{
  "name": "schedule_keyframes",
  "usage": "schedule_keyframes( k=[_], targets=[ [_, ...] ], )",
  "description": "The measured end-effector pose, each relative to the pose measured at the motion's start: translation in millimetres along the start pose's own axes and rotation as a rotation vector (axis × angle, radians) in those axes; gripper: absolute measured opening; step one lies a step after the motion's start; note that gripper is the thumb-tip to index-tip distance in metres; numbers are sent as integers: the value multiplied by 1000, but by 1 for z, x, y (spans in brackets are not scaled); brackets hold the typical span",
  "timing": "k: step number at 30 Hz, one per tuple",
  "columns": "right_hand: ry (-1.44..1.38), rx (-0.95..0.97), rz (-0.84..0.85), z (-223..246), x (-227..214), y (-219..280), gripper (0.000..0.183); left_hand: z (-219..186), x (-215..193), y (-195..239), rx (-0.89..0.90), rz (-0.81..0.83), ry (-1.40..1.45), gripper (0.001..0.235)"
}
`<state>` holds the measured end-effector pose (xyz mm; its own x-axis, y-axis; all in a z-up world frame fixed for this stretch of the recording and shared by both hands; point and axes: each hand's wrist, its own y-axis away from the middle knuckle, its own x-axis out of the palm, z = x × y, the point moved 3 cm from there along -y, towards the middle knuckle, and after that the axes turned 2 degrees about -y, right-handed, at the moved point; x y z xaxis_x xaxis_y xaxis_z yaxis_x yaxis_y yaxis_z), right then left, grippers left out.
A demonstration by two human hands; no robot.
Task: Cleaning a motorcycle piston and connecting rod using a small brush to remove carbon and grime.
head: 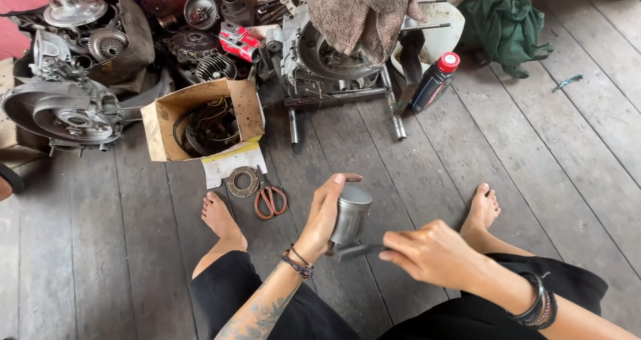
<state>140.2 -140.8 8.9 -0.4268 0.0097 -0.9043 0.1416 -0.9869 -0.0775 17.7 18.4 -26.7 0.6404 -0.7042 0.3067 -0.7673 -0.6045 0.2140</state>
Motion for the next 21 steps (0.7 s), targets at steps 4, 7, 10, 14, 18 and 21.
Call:
schedule_keyframes(
  k=[4, 7, 10, 14, 18, 21],
  targets=[
    [-57, 177, -215, -22, -19, 1, 12, -6, 3, 3, 53, -18, -145, 51],
    [-49, 97, -138, -11, -9, 0, 8, -1, 2, 0, -51, 24, 51, 52],
    [80, -8, 38, -5, 5, 1, 22, 0, -2, 0, 18, -40, -102, 48],
    [69, 3, -60, -10, -10, -2, 18, -3, -4, -2, 33, -25, 10, 55],
    [162, -40, -127, -9, -11, -1, 18, -4, -7, -4, -15, -17, 87, 65],
    [177, -58, -160, -7, -16, -1, 18, -6, -6, -3, -97, -15, 115, 69]
  ],
)
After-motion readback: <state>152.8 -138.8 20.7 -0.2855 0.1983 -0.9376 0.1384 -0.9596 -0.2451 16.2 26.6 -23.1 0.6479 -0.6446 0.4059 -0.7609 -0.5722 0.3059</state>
